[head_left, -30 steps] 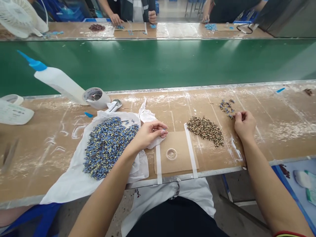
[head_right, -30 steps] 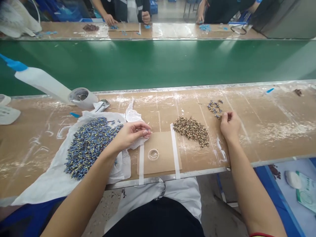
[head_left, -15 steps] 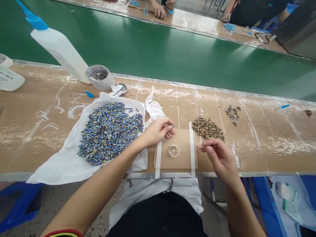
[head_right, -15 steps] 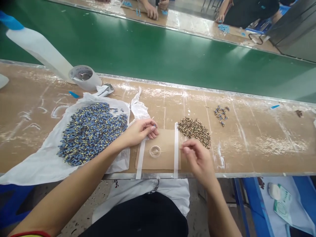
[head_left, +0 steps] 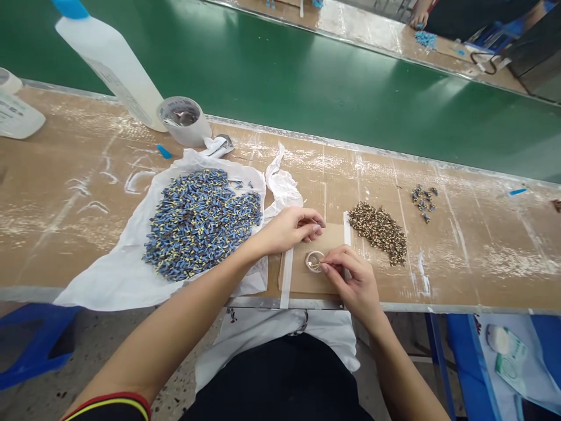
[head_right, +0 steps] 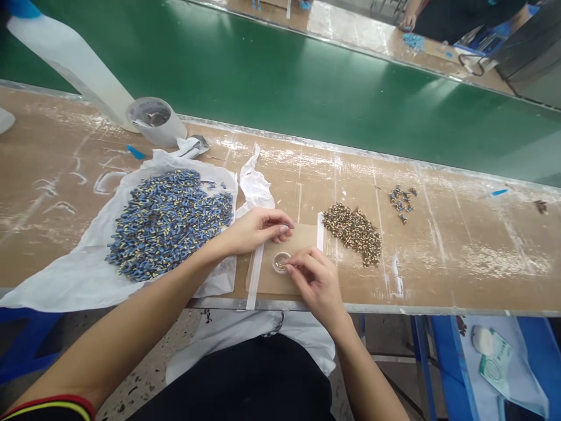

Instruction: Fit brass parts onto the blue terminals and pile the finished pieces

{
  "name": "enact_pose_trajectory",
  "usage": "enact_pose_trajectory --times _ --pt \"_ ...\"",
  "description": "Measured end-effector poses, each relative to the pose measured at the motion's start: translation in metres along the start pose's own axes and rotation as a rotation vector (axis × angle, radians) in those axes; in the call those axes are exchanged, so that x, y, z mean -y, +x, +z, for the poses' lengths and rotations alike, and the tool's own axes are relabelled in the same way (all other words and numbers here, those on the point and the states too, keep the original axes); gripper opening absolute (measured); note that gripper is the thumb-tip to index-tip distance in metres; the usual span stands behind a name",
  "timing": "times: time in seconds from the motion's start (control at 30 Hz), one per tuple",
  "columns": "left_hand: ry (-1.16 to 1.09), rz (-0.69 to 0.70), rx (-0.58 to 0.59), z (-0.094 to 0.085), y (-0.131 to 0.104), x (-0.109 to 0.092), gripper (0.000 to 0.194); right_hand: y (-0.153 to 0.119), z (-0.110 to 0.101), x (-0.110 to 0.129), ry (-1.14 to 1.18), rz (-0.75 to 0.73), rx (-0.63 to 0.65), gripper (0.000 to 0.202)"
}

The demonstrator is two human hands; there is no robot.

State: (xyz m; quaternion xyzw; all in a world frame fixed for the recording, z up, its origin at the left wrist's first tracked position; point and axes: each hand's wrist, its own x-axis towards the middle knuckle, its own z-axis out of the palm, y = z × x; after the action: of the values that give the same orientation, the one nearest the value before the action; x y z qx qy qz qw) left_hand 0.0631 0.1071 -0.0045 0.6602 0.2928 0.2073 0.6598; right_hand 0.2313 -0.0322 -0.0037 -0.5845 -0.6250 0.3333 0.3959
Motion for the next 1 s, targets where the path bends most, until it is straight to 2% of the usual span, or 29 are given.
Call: enact_pose_trajectory --times 0.23,0.37,0.57,0.87,1.0 --pt "-0.020 -0.043 -0.001 -0.001 0.002 0.004 0.016 0.006 -0.001 0.002 0.060 0.042 -0.018 0.012" --pt "-0.021 -0.076 0.001 0.000 0.001 0.004 0.018 0.023 -0.009 0.004 0.080 0.004 0.077 0.012" --pt "0.102 -0.016 0.021 -0.004 0.001 0.003 0.021 0.035 -0.011 0.003 0.000 -0.089 0.176 0.007" --pt "0.099 -0.071 0.033 -0.005 0.002 0.003 0.022 0.029 -0.014 -0.003 0.140 -0.017 0.147 0.007" --pt "0.096 -0.116 0.045 -0.004 0.001 -0.003 0.024 0.039 -0.024 -0.008 0.245 -0.053 0.054 0.006"
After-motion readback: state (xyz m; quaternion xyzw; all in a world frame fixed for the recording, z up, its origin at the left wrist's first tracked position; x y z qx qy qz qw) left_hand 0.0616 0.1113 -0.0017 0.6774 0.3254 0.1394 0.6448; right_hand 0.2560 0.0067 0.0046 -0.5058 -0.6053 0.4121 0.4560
